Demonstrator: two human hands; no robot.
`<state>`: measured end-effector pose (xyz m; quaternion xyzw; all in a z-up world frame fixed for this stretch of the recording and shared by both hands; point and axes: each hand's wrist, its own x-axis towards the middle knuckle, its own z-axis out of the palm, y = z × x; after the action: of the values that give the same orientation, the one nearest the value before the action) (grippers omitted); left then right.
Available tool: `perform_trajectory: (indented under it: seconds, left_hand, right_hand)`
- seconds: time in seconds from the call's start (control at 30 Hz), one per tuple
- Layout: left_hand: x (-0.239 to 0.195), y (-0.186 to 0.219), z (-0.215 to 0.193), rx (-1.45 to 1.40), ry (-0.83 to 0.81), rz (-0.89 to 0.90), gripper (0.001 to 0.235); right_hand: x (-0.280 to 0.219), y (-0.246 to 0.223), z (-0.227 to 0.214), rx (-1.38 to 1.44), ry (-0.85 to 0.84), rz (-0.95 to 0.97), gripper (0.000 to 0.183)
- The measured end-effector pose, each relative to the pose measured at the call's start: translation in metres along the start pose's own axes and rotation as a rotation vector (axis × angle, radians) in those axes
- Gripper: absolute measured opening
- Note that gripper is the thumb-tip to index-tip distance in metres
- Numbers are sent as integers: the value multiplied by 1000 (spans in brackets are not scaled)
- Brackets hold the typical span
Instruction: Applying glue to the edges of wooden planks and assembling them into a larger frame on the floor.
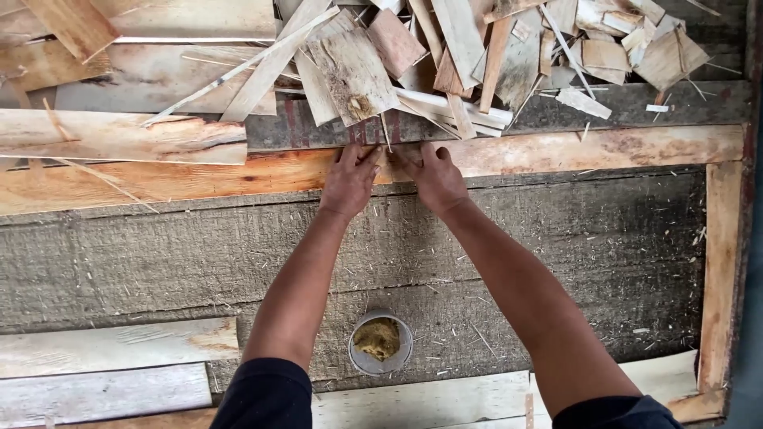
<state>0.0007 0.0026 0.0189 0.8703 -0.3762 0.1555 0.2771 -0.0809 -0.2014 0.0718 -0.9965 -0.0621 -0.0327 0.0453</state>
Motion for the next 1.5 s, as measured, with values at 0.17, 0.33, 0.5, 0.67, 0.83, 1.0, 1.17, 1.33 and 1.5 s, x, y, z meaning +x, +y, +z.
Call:
perform_trajectory:
  seconds: [0.17, 0.33, 0.5, 0.67, 0.83, 1.0, 1.17, 1.33, 1.5]
  left_hand:
    - [-16, -18, 35, -69, 22, -50, 35]
    - [-20, -19, 33, -322, 42, -271, 25]
    - [-16, -13, 15, -334, 49, -265, 35]
    - [-3, 3, -17, -378, -180, -418, 44]
    - [-7, 1, -12, -320, -156, -380, 56]
    - [-1, 10, -24, -230, -185, -242, 45]
    - [-8, -2, -7, -122, -106, -117, 37]
    - [-2, 14, -21, -114, -143, -73, 38]
    - [-5, 26, -28, 7, -312, -141, 44]
  right_hand:
    - [-2, 35, 78, 67, 69, 56, 28]
    - [10, 19, 42, 234, 142, 152, 11]
    - [54, -7, -17, 245, -111, 315, 47]
    - [75, 25, 40, 56, -76, 317, 36]
    - [56, 49, 46, 17, 49, 304, 27]
    - [17, 6, 62, -2, 389, -386, 23]
    - [-1, -21, 57, 71, 227, -125, 46]
    - [-12, -32, 30, 51, -118, 32, 57]
    - [-11, -41, 41, 68, -328, 125, 77]
